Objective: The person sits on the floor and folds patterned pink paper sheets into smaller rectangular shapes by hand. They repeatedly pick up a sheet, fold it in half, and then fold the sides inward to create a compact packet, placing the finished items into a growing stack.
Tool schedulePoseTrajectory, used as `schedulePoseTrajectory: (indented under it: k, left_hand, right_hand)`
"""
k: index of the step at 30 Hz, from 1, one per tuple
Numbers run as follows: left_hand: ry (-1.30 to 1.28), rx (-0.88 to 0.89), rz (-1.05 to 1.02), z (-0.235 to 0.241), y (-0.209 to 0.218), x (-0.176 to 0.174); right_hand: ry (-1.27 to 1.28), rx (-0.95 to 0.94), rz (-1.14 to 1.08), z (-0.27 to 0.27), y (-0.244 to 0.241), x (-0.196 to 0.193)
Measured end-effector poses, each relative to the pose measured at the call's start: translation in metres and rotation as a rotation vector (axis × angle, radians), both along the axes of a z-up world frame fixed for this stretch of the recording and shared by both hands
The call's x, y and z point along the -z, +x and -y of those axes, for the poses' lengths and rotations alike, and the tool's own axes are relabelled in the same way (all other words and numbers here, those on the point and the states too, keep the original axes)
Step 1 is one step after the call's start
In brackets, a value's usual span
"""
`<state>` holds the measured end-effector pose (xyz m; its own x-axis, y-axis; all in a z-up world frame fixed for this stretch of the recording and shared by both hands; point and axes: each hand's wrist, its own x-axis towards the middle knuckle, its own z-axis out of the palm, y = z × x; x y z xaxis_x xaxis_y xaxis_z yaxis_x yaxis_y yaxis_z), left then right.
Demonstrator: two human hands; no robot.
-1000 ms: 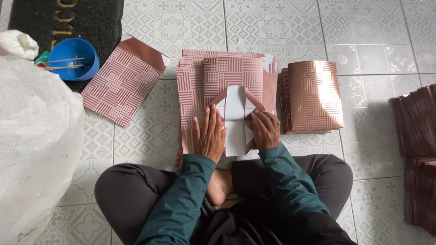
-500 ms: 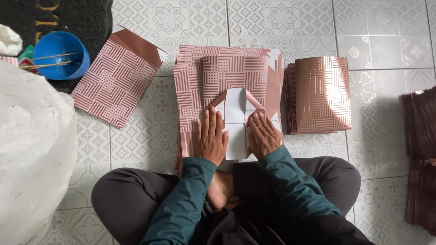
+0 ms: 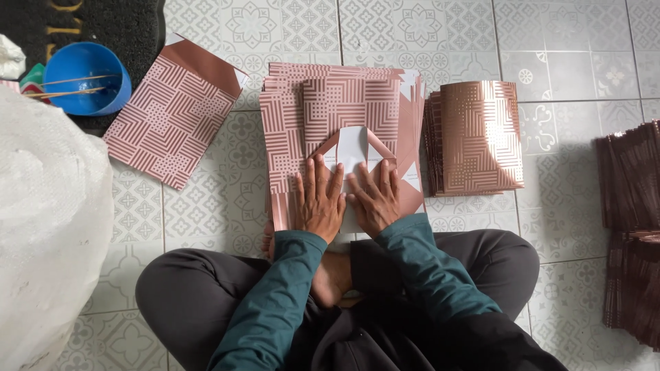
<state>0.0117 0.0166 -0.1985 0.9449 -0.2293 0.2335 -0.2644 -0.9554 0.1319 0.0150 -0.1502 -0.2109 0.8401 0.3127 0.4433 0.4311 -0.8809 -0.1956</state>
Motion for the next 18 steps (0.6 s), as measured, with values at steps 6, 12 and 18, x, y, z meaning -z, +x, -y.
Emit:
schedulePoseTrajectory:
  k: [6,12,18]
  left_hand:
    - [-0.026,0.016,-0.029,-0.002,-0.002,0.009]
    - [-0.140,0.060,-0.307,-0.018,0.013,0.002]
    - [-0.334,0.055,-0.098,-0.037,0.072,0.043]
  right_hand:
    - [-0.016,0.017,-0.280,0.003,0.001,0.016]
    - [-0.108,-0.283,-0.137,0.038,0.037,-0.001]
    - [0.485,-0.100,-0.417,0.108,0.083,0.022]
